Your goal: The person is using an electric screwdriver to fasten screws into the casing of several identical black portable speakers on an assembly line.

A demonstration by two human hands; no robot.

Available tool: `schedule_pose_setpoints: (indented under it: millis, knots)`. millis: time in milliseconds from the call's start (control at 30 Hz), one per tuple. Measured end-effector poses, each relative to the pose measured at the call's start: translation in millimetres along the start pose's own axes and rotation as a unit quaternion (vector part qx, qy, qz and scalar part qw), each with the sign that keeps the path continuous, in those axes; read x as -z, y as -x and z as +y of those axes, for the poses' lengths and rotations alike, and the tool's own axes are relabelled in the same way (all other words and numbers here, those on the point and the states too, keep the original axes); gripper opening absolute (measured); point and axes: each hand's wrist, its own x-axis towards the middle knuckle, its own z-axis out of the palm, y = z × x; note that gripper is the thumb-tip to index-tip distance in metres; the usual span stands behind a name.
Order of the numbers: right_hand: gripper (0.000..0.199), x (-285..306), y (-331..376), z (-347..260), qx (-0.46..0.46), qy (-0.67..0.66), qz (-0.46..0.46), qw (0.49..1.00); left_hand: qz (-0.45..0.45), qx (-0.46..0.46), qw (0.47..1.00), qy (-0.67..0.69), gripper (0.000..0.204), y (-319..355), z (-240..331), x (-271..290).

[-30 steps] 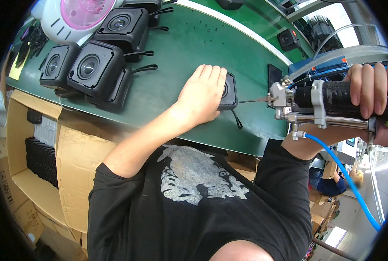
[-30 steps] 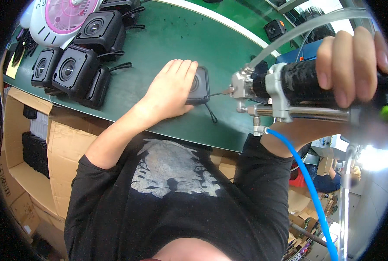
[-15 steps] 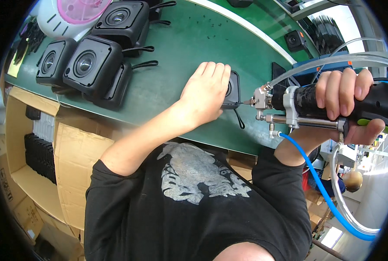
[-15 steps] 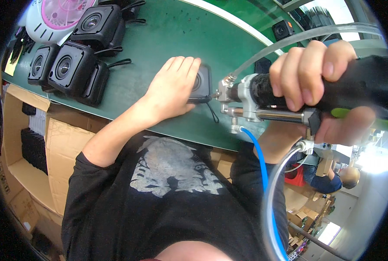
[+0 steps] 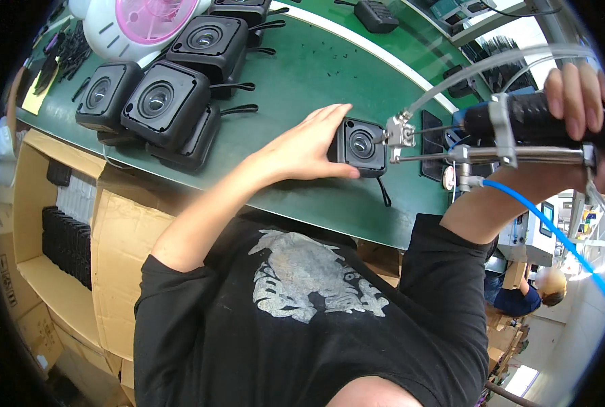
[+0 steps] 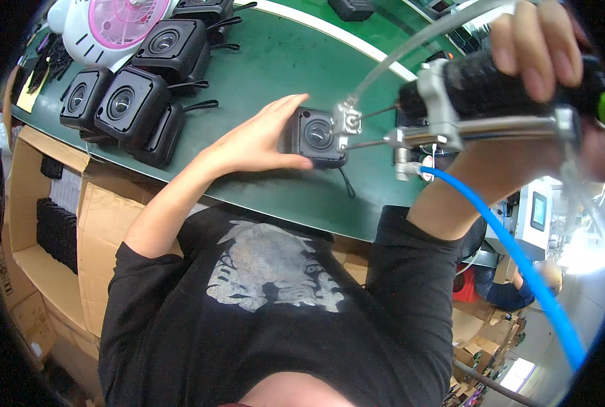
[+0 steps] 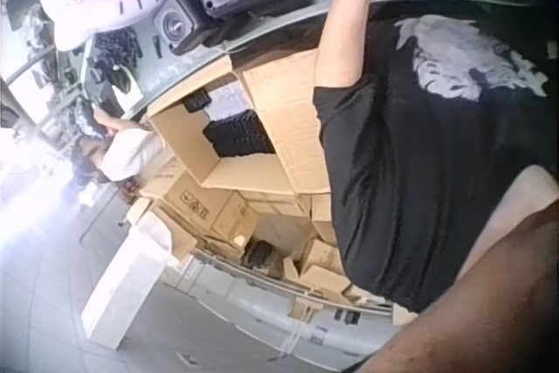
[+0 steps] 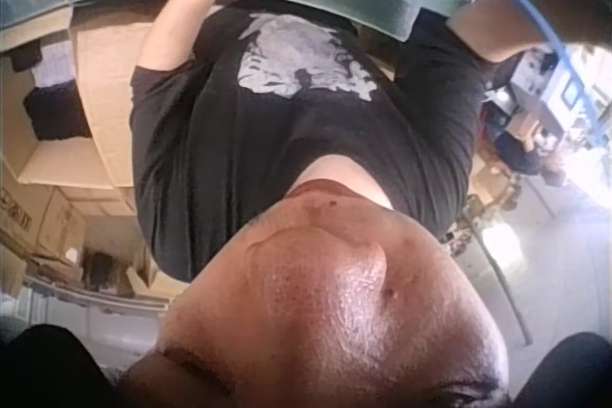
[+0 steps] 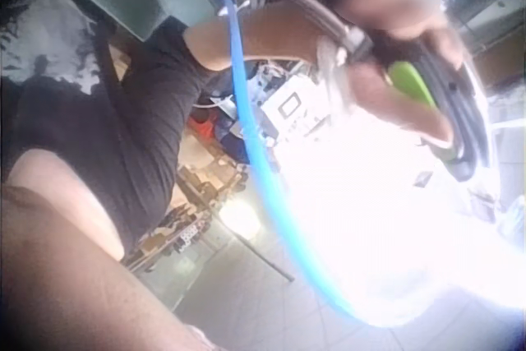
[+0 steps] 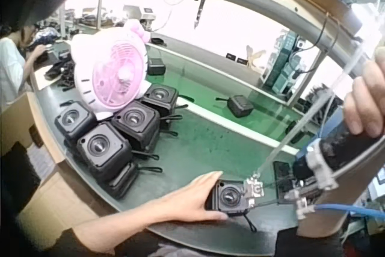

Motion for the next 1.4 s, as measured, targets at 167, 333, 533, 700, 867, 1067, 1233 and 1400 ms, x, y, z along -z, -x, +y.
schedule_pose_setpoints:
  millis: [167, 333, 533, 700, 867, 1067, 1233, 1400]
  knots:
    - [0.05, 1.0, -10.2, 20.7, 0.002, -0.009, 0.013, 1.0, -0.02, 0.041, 0.999, -0.003, 0.099, 4.6, -3.1, 0.4]
    - [0.05, 2.5, -14.5, 37.6, -0.005, -0.013, 0.019, 1.0, -0.014, 0.043, 0.999, 0.0, 0.098, 6.5, -1.9, 0.1]
    - [0.049, 0.8, -12.3, 59.1, -0.024, -0.005, 0.022, 0.999, -0.006, 0.035, 0.999, -0.006, 0.1, 5.9, -5.4, -3.9]
    - [0.048, -3.2, -11.6, 85.9, -0.099, -0.082, -0.081, 0.988, 0.006, 0.021, 1.0, 0.007, 0.099, 8.0, -8.2, -6.6]
    - [0.05, -5.9, 2.1, 82.5, -0.034, -0.029, 0.033, 0.998, 0.008, 0.003, 1.0, -0.021, 0.099, 6.4, -4.2, -2.1]
    - [0.06, -22.9, -19.0, 19.7, 0.04, 0.154, 0.218, 0.963, 0.014, 0.043, 0.999, -0.019, 0.095, 10.1, -2.8, -4.4]
    - [0.07, -48.2, -29.7, -11.0, -0.119, 0.083, -0.152, 0.978, 0.006, 0.026, 0.999, -0.036, 0.1, 9.1, -7.0, -5.8]
    - [0.07, -41.8, -5.8, 5.1, -0.052, 0.011, -0.09, 0.995, -0.002, 0.034, 0.999, -0.026, 0.1, 8.9, -5.2, -4.4]
